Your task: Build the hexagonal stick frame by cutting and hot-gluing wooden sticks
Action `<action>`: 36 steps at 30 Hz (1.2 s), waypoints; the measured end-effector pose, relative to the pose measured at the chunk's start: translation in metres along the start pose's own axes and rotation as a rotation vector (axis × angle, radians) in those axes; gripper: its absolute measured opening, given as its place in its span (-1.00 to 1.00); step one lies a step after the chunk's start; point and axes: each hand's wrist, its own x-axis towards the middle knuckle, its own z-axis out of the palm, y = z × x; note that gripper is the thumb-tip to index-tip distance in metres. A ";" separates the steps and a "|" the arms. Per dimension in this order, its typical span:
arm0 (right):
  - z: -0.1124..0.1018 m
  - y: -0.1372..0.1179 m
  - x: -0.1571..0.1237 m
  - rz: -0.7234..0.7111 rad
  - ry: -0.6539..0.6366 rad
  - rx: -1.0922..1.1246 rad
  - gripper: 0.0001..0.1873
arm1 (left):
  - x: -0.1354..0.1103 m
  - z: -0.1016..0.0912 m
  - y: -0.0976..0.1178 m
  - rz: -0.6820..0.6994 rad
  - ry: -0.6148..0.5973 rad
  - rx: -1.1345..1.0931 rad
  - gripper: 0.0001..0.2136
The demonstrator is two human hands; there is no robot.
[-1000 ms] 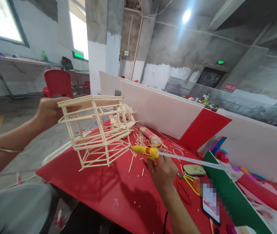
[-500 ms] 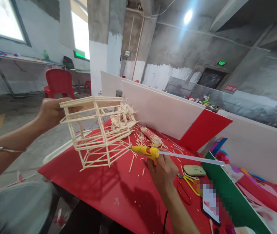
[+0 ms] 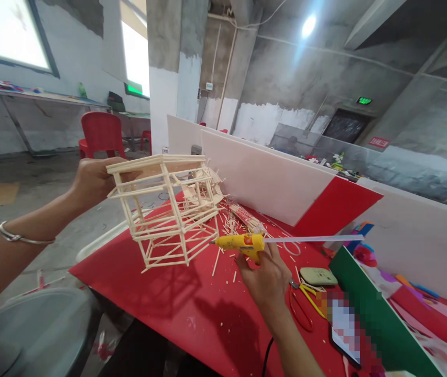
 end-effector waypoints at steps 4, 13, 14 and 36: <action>-0.008 -0.003 0.001 0.025 0.002 0.076 -0.74 | -0.002 0.004 0.007 0.016 0.061 0.012 -0.74; -0.023 -0.015 0.003 0.107 -0.107 0.143 -0.75 | -0.007 0.006 0.026 0.290 0.178 0.121 -0.87; -0.023 -0.015 0.002 0.101 -0.112 0.140 -0.76 | -0.006 0.007 0.028 0.294 0.178 0.114 -0.88; -0.024 -0.020 -0.001 -0.023 -0.143 0.196 -0.85 | -0.027 0.002 0.026 0.078 0.253 -0.029 -0.79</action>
